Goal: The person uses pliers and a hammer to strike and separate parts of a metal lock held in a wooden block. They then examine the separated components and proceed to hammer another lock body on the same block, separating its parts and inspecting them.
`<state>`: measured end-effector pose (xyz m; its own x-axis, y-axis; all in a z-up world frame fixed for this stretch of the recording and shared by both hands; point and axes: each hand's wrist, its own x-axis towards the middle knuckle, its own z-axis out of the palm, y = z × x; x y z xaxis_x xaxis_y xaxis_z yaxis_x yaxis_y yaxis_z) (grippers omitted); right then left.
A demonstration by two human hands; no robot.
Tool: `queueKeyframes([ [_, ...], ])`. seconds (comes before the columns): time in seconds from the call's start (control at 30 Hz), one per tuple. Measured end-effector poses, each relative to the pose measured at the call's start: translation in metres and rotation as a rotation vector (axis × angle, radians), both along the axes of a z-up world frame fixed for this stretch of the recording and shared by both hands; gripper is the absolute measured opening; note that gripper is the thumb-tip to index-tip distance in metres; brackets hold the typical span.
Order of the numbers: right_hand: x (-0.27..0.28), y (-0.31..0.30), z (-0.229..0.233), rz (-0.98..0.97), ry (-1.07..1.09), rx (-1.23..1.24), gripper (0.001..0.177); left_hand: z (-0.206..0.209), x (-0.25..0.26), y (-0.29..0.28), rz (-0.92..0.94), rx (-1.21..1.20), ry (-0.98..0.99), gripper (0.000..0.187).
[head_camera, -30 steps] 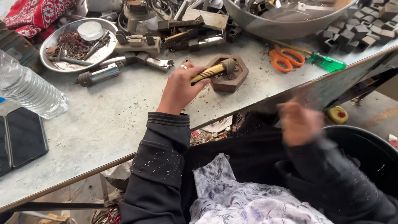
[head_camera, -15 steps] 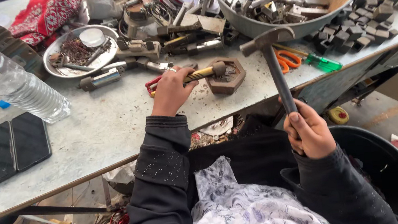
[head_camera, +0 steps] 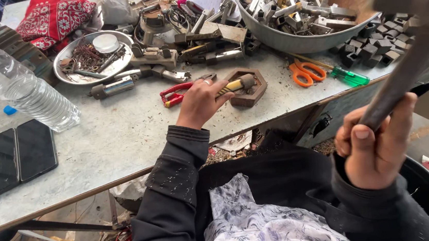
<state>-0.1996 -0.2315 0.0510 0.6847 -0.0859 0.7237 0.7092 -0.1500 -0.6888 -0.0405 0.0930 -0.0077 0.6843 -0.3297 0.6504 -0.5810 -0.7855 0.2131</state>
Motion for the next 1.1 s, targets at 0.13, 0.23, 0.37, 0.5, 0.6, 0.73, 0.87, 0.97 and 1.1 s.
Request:
queueKeyframes([
  [0.13, 0.047, 0.023, -0.036, -0.167, 0.035, -0.443, 0.053, -0.004, -0.001, -0.003, -0.048, -0.079, -0.055, 0.041],
  [0.23, 0.067, 0.026, -0.043, -0.097, 0.454, -0.629, 0.050, -0.003, -0.005, -0.004, 0.013, -0.036, 0.014, 0.043],
  [0.37, 0.054, 0.002, -0.005, -0.010, 0.277, -0.558, 0.064, 0.006, -0.002, -0.004, 0.001, -0.058, 0.081, 0.046],
  [0.5, 0.024, -0.007, -0.003, -0.136, 0.067, -0.092, 0.036, -0.004, 0.000, -0.005, 0.038, -0.020, 0.085, 0.043],
  [0.6, 0.034, 0.014, -0.031, -0.171, -0.001, -0.052, 0.068, -0.007, 0.003, -0.003, 0.017, -0.052, 0.035, 0.041],
  [0.73, 0.064, 0.019, -0.054, -0.158, 0.269, -0.875, 0.068, -0.004, -0.001, -0.004, 0.004, -0.069, -0.001, 0.042],
  [0.87, 0.051, -0.014, -0.021, -0.029, 0.270, -0.578, 0.064, 0.002, -0.001, -0.004, 0.003, -0.075, 0.049, 0.042],
  [0.97, 0.029, -0.019, -0.007, -0.177, 0.289, -0.263, 0.058, -0.007, 0.001, -0.003, 0.047, -0.025, 0.051, 0.044],
  [1.1, 0.048, 0.018, -0.026, -0.325, 0.025, -0.613, 0.035, -0.010, 0.004, 0.000, 0.026, -0.057, 0.022, 0.043],
])
